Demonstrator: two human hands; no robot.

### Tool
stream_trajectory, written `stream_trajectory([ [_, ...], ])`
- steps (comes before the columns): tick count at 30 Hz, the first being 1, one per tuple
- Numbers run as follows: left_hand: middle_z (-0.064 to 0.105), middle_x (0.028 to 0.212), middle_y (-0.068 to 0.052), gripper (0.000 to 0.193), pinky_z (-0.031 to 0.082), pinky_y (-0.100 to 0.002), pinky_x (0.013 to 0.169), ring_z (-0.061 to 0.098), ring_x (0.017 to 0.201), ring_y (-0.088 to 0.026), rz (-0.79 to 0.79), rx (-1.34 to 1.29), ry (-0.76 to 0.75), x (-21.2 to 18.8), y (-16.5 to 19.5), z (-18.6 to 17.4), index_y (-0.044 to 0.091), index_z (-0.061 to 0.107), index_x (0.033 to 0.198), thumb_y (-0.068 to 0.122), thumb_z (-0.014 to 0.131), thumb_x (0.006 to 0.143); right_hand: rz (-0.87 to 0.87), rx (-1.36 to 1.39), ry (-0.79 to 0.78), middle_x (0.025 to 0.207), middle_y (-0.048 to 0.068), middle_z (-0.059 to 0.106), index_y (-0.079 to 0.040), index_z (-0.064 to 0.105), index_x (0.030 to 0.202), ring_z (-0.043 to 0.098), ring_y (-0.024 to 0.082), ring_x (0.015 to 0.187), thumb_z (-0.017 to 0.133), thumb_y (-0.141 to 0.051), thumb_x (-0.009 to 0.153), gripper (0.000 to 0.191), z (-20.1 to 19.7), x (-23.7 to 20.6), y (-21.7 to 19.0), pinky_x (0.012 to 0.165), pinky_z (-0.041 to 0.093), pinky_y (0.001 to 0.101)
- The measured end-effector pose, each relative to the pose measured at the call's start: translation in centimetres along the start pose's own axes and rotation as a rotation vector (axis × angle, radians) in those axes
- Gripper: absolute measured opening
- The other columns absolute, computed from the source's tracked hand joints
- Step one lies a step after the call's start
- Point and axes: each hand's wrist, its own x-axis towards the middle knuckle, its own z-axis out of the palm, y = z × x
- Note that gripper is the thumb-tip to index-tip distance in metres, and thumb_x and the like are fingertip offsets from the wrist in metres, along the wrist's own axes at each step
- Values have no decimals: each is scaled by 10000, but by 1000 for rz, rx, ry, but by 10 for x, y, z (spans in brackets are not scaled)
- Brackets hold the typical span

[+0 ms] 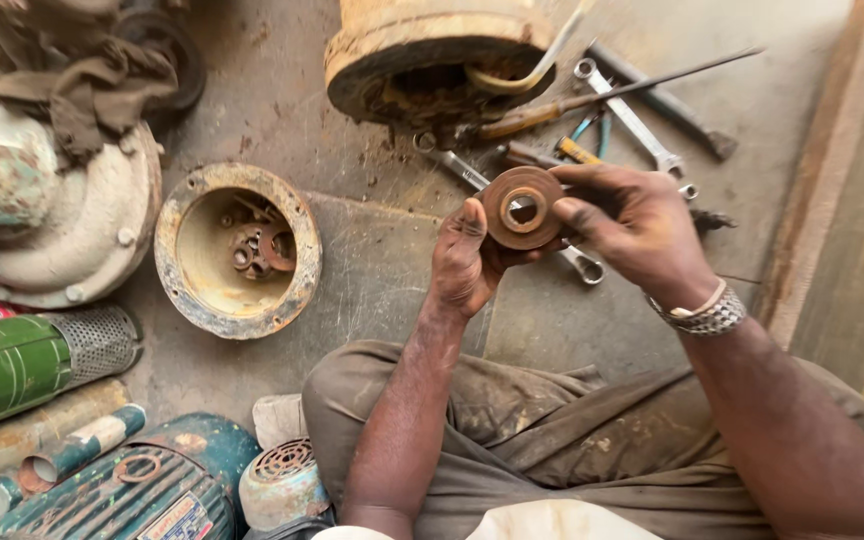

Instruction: The person sits on the floor and uses a hammer and chisel to remove a component from a cylindrical motor. They then use a screwdriver to pry out a part and remove a circular metal piece from the motor.

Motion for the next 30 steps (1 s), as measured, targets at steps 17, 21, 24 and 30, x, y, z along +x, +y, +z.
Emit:
stream_trajectory([
  [17,715,1164,-114,530,647,-338,802,725,987,-191,108,138,33,4,2,7,-28,598,1375,351,711,1024,126,202,34,980,87,777,6,722,1219,711,97,764,712,-151,946,314,-2,2,10,628,579,230],
  [21,711,1196,-115,486,646,-343,839,723,1019,-198,128,192,25,5,4,12,-15,579,1391,273,698,1018,141,204,34,1020,94,777,5,700,1242,725,100,792,689,-139,946,330,-2,4,9,658,608,237],
  [24,717,1166,-113,405,647,-345,800,727,1000,-205,172,195,101,2,2,12,-19,599,1356,236,652,1046,108,199,-20,1065,99,774,3,671,1283,731,107,815,661,-133,960,351,-2,4,10,691,619,243],
  [30,696,1085,-74,335,599,-313,637,672,831,-179,251,9,643,-25,17,-20,58,597,1256,315,543,1048,124,246,-136,1090,131,743,27,657,1320,713,150,865,619,-158,1019,355,4,-3,2,710,587,275],
])
